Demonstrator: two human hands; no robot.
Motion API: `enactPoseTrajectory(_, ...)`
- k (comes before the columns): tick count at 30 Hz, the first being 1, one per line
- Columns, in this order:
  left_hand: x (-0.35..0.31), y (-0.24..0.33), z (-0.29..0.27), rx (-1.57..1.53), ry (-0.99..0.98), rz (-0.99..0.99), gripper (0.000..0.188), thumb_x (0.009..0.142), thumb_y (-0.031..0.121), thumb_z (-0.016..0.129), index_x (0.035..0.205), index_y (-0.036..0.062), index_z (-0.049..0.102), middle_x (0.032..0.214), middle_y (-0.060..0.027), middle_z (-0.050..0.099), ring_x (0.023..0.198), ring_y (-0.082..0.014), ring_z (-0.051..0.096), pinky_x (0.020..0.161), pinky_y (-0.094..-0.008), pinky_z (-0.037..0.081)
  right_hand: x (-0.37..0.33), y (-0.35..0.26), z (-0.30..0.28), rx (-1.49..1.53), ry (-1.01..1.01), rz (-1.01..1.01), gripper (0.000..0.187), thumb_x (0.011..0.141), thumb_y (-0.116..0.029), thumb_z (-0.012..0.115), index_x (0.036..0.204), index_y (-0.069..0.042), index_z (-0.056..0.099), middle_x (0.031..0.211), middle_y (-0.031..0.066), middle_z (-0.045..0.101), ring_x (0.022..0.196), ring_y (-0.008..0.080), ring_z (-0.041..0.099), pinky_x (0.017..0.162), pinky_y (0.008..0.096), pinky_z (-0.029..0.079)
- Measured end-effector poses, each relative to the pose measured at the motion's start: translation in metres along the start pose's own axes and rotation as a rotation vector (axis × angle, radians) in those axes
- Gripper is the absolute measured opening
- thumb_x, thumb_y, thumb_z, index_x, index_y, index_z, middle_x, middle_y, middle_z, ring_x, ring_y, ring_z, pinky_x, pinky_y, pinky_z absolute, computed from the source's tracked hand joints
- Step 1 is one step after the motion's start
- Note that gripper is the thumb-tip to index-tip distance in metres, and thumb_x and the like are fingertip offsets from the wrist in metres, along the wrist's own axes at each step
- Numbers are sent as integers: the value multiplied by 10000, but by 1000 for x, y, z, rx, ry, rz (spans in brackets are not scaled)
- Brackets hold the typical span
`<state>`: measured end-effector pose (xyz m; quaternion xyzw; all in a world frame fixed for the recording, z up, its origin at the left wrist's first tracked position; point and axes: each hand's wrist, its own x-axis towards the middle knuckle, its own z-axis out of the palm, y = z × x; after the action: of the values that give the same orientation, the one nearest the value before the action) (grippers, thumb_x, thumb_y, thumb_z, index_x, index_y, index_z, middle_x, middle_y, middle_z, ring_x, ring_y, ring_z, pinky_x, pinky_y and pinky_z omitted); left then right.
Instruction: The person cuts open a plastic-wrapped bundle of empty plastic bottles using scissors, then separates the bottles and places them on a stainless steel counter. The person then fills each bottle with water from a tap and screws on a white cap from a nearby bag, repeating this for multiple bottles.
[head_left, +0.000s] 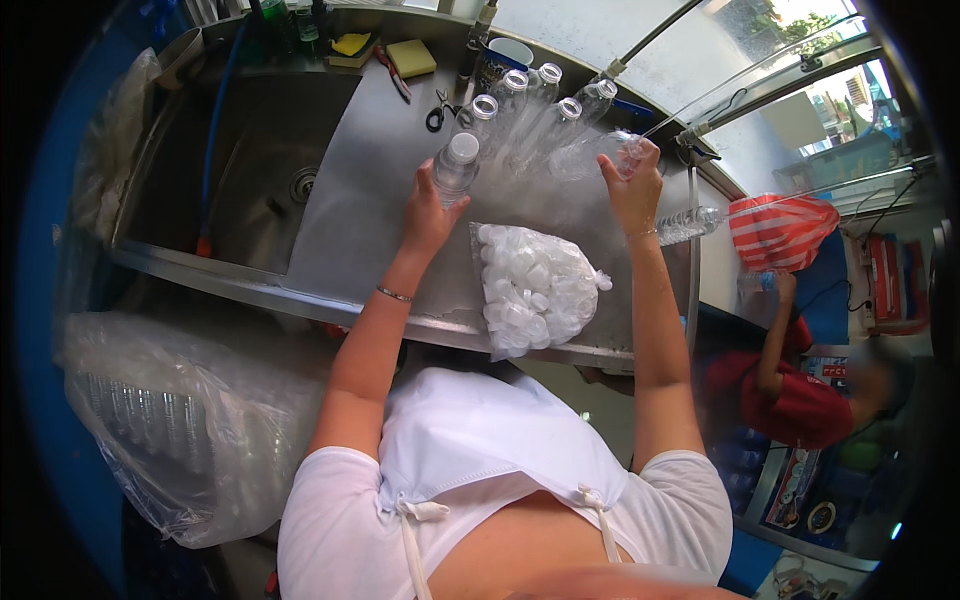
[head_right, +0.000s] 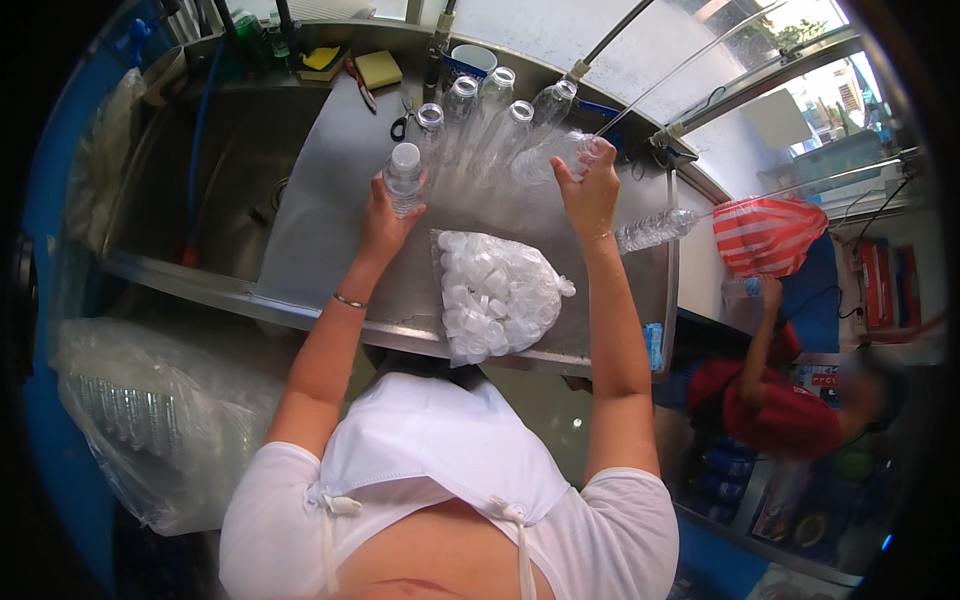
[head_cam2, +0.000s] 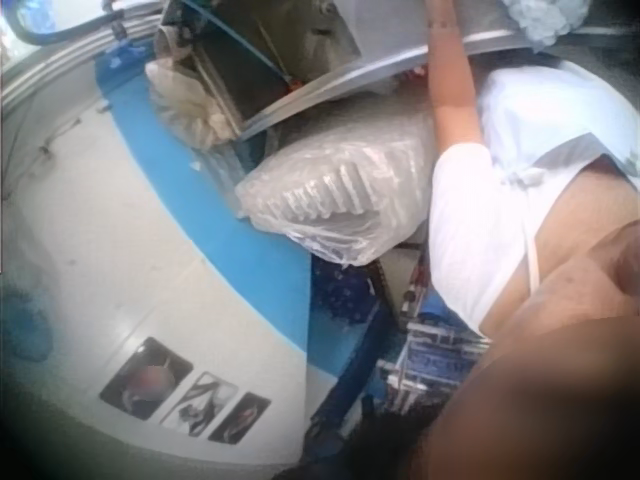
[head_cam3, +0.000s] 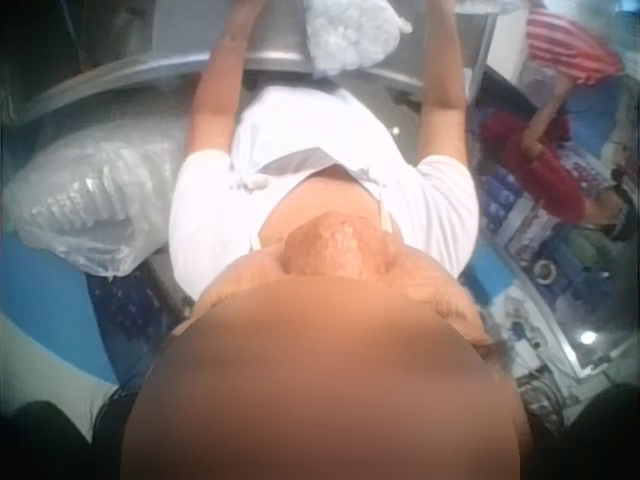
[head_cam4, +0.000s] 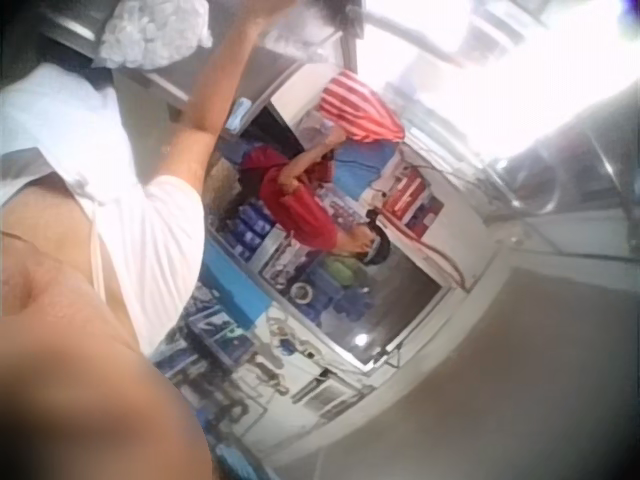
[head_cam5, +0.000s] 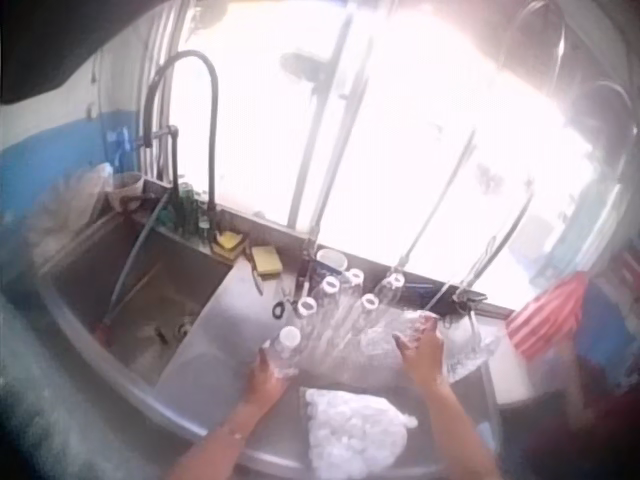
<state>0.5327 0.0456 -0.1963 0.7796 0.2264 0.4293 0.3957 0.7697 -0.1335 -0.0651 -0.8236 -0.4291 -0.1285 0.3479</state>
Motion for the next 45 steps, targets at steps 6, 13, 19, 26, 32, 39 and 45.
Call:
enactPoseTrajectory(6, 0, 2, 0, -22, -53, -72, 747, 791, 161, 785, 1341, 54, 291, 1279, -245, 500, 1135, -467, 550, 907, -480, 490, 1, 10, 1, 71, -95, 70, 584, 828, -354, 783, 1198, -9, 492, 1000, 152, 689, 824, 241, 695, 705, 342, 562)
enactPoseTrajectory(13, 2, 4, -4, 52, -55, -65, 753, 782, 178, 791, 1339, 61, 298, 1274, -246, 512, 1121, -466, 563, 892, -485, 504, -31, 63, 38, 1521, -614, 1097, 539, 948, -415, 604, 1250, 17, 492, 965, 161, 690, 782, 212, 681, 657, 303, 553)
enactPoseTrajectory(19, 1, 4, -4, 47, -44, -62, 748, 775, 187, 794, 1332, 68, 310, 1265, -238, 522, 1106, -461, 574, 882, -483, 509, -45, 68, 25, 1971, -496, 1308, 607, 958, -468, 570, 1241, 60, 471, 1032, 251, 609, 747, 235, 621, 625, 286, 538)
enactPoseTrajectory(26, 0, -1, 2, 16, 4, -30, 771, 759, 227, 814, 1336, 85, 324, 1220, -215, 562, 1061, -444, 605, 848, -474, 524, -19, 14, -22, 1089, -327, 625, 650, 914, -468, 650, 1304, 16, 459, 1013, 135, 654, 783, 169, 648, 638, 244, 532)
enactPoseTrajectory(32, 2, 0, 2, -39, 42, -31, 715, 729, 282, 827, 1272, 79, 408, 1160, -203, 595, 1017, -422, 629, 800, -467, 535, -19, 0, 11, -38, 15, 140, 701, 746, -364, 844, 1233, 34, 535, 1032, 182, 687, 815, 260, 699, 715, 368, 560)
enactPoseTrajectory(39, -14, 36, -22, 13, -60, 41, 680, 659, 247, 852, 1188, 80, 459, 1070, -183, 619, 964, -370, 655, 798, -452, 535, -18, -23, 10, -118, 228, 109, 790, 730, -409, 845, 1309, 12, 513, 1055, 178, 674, 887, 284, 687, 798, 364, 548)
enactPoseTrajectory(45, -20, 86, -28, -163, -322, -27, 698, 643, 223, 832, 1201, 64, 444, 1038, -202, 618, 919, -387, 657, 794, -429, 546, -45, -101, -1, 669, 52, -112, 442, 938, -278, 660, 1263, 16, 605, 1200, 143, 645, 1065, 254, 643, 913, 331, 500)
